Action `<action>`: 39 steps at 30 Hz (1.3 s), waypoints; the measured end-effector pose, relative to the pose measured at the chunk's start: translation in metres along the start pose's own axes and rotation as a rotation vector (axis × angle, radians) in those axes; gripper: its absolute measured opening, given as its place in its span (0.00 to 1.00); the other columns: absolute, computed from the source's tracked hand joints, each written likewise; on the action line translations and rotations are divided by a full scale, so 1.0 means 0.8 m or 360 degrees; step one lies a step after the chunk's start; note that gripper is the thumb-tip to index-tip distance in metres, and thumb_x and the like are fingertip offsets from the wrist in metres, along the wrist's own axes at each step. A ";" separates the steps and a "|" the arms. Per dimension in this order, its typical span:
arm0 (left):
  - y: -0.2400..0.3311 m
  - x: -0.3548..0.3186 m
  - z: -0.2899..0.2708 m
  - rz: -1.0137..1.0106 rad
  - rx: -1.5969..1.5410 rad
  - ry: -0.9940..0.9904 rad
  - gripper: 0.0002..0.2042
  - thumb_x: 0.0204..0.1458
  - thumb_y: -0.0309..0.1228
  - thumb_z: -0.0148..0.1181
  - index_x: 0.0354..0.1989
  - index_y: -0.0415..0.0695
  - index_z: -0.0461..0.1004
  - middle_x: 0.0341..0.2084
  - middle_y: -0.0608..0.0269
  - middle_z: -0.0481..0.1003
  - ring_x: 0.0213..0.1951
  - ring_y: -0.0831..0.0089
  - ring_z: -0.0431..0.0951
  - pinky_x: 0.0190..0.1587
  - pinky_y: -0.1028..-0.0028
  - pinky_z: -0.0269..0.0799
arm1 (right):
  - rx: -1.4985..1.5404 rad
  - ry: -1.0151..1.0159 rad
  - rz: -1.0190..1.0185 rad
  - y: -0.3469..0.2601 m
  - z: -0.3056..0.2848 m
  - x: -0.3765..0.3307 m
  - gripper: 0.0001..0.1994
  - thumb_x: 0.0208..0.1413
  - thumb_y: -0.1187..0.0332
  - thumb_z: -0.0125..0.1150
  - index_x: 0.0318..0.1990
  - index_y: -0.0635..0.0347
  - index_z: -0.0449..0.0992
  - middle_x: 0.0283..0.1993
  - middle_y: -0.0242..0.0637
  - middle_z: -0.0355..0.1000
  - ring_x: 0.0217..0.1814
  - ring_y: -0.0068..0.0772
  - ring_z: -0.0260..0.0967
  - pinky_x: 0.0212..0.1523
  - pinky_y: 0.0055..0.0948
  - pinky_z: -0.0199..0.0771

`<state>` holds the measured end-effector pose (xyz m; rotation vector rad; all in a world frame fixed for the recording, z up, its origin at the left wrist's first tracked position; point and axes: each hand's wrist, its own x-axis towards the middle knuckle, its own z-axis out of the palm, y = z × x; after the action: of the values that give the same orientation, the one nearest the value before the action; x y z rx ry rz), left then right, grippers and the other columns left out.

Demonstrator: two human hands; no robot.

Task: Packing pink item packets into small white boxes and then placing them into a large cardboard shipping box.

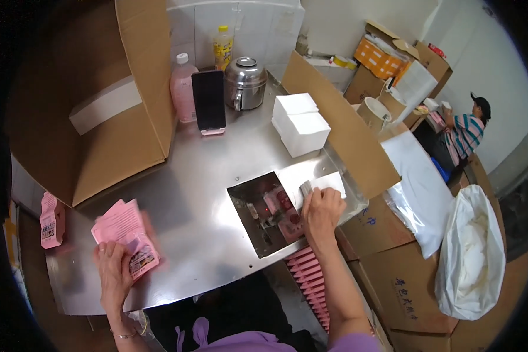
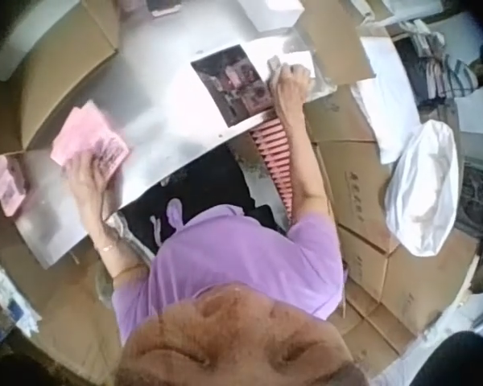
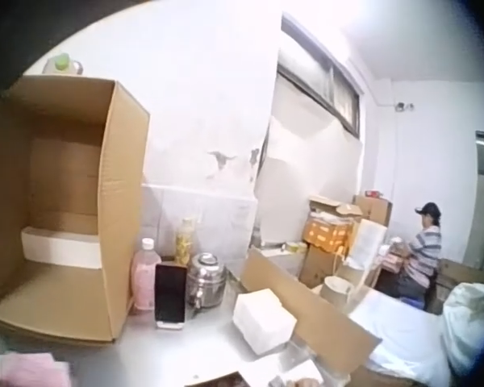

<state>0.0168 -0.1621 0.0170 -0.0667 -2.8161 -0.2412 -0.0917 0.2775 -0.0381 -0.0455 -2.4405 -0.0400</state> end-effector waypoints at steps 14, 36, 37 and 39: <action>0.146 0.020 0.062 0.0619 -0.0809 -0.0129 0.32 0.35 0.35 0.70 0.53 0.38 0.72 0.61 0.42 0.65 0.59 0.45 0.68 0.46 0.53 0.69 | 0.1138 -0.0362 -0.1266 -0.140 -0.126 -0.098 0.21 0.50 0.67 0.63 0.54 0.61 0.75 0.51 0.50 0.72 0.58 0.49 0.72 0.68 0.66 0.56; 0.184 0.026 0.046 0.0524 -0.0363 -0.0173 0.28 0.44 0.48 0.68 0.47 0.38 0.74 0.49 0.49 0.71 0.44 0.54 0.69 0.46 0.57 0.63 | 0.0236 -0.0075 0.0076 0.010 -0.009 -0.006 0.10 0.51 0.74 0.61 0.41 0.64 0.76 0.37 0.44 0.67 0.44 0.47 0.65 0.46 0.44 0.66; 0.184 0.024 0.052 0.0520 -0.0359 -0.0174 0.28 0.44 0.48 0.68 0.47 0.38 0.74 0.49 0.49 0.71 0.44 0.54 0.69 0.46 0.57 0.63 | 0.0241 -0.0076 0.0073 0.014 -0.011 -0.004 0.10 0.51 0.74 0.61 0.41 0.64 0.76 0.37 0.44 0.67 0.44 0.47 0.65 0.46 0.44 0.66; 0.184 0.019 0.072 0.0592 -0.0380 -0.0214 0.25 0.46 0.42 0.67 0.48 0.37 0.73 0.46 0.49 0.71 0.43 0.53 0.71 0.42 0.60 0.70 | 0.0429 -0.0014 0.0079 0.024 -0.017 -0.002 0.17 0.48 0.79 0.59 0.49 0.66 0.75 0.43 0.47 0.70 0.50 0.50 0.66 0.51 0.43 0.68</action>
<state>-0.0048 -0.0065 -0.0088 -0.6748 -2.8201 -0.4970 -0.0808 0.2961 -0.0288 0.0146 -2.4313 0.3113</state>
